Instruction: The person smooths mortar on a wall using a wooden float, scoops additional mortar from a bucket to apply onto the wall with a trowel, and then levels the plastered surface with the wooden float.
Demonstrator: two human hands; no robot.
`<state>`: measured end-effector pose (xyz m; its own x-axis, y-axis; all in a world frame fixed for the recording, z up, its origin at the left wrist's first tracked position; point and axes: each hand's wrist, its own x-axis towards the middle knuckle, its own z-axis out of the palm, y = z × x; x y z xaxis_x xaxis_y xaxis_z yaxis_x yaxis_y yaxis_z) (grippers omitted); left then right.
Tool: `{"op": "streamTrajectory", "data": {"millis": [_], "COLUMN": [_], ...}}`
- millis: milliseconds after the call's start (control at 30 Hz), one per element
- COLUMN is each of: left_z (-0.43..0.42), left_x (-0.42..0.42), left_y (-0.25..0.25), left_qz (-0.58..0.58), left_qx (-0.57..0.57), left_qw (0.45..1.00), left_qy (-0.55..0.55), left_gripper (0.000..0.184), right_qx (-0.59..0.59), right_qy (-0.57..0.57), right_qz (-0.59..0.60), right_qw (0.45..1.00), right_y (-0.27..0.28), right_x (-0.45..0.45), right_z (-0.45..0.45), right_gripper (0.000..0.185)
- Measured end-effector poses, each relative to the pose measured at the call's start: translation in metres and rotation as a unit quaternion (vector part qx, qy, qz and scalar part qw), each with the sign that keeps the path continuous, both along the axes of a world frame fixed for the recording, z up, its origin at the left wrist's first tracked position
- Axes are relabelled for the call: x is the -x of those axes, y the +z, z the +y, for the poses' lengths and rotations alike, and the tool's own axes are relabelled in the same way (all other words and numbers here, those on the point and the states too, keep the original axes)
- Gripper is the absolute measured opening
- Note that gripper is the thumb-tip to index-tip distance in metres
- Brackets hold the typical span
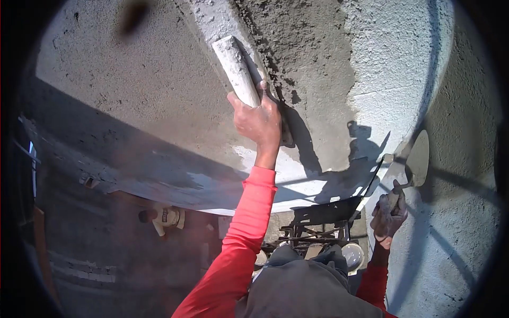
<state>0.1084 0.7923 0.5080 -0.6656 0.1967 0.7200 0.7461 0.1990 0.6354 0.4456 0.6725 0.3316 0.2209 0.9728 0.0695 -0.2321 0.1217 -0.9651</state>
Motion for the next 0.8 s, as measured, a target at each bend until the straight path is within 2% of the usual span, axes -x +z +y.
{"op": "streamTrajectory", "data": {"millis": [67, 133, 167, 200, 267, 300, 333, 400, 467, 500, 533, 600, 700, 733, 800], "left_z": [-0.004, -0.013, -0.011, -0.014, -0.013, -0.003, -0.002, 0.000, 0.005, 0.002, -0.001, -0.008, -0.013, -0.013, -0.008], "left_x": [-0.002, 0.002, 0.017, 0.019, 0.038, 0.039, 0.032, 0.019, 0.007, -0.006, -0.009, -0.007, 0.003, 0.006, 0.026], "left_y": [-0.027, 0.013, 0.040, 0.090, 0.184, 0.231, 0.264, 0.257, 0.182, 0.135, 0.095, 0.046, 0.074, 0.112, 0.205], "left_qz": [-0.033, -0.044, 0.019, 0.025, 0.116, 0.132, 0.114, 0.147, 0.191, 0.180, 0.152, 0.087, 0.045, 0.026, 0.080], "left_qx": [-0.002, 0.037, -0.039, -0.024, -0.043, -0.050, -0.015, -0.019, 0.005, -0.002, 0.035, 0.033, 0.021, 0.012, -0.036], "left_qw": [0.999, 0.998, 0.999, 0.999, 0.992, 0.989, 0.993, 0.989, 0.981, 0.983, 0.988, 0.995, 0.999, 1.000, 0.996], "left_qy": [-0.018, 0.014, -0.019, 0.009, -0.012, 0.038, 0.040, -0.002, -0.020, -0.042, -0.017, -0.041, -0.013, 0.010, 0.014], "left_gripper": [0.058, 0.060, 0.062, 0.062, 0.063, 0.064, 0.064, 0.058, 0.048, 0.051, 0.051, 0.051, 0.053, 0.067, 0.073], "right_qx": [-0.014, -0.010, -0.011, -0.008, 0.029, 0.026, 0.019, 0.032, 0.043, 0.018, 0.019, 0.011, 0.004, 0.013, 0.022], "right_qy": [0.009, 0.003, -0.004, -0.010, -0.018, -0.025, -0.033, -0.036, -0.029, -0.029, -0.022, -0.028, -0.033, -0.037, -0.052], "right_qz": [0.061, 0.041, 0.019, -0.005, 0.008, -0.002, -0.011, 0.031, 0.040, 0.039, 0.049, 0.086, 0.095, 0.091, 0.059], "right_qw": [0.998, 0.999, 1.000, 1.000, 0.999, 0.999, 0.999, 0.998, 0.998, 0.999, 0.998, 0.996, 0.995, 0.995, 0.997], "right_y": [0.024, 0.019, 0.007, 0.011, 0.013, 0.005, 0.000, -0.002, 0.001, -0.001, 0.000, 0.004, -0.003, -0.004, -0.005], "right_x": [0.014, 0.000, -0.015, -0.019, -0.031, -0.036, -0.037, -0.030, -0.022, -0.016, -0.012, -0.002, -0.015, -0.022, -0.035], "right_z": [-0.009, -0.019, -0.023, -0.021, -0.026, -0.024, -0.018, -0.014, -0.011, -0.011, -0.015, -0.020, -0.035, -0.042, -0.045], "right_gripper": [0.053, 0.052, 0.055, 0.057, 0.058, 0.058, 0.058, 0.057, 0.056, 0.054, 0.054, 0.052, 0.054, 0.054, 0.051]}}
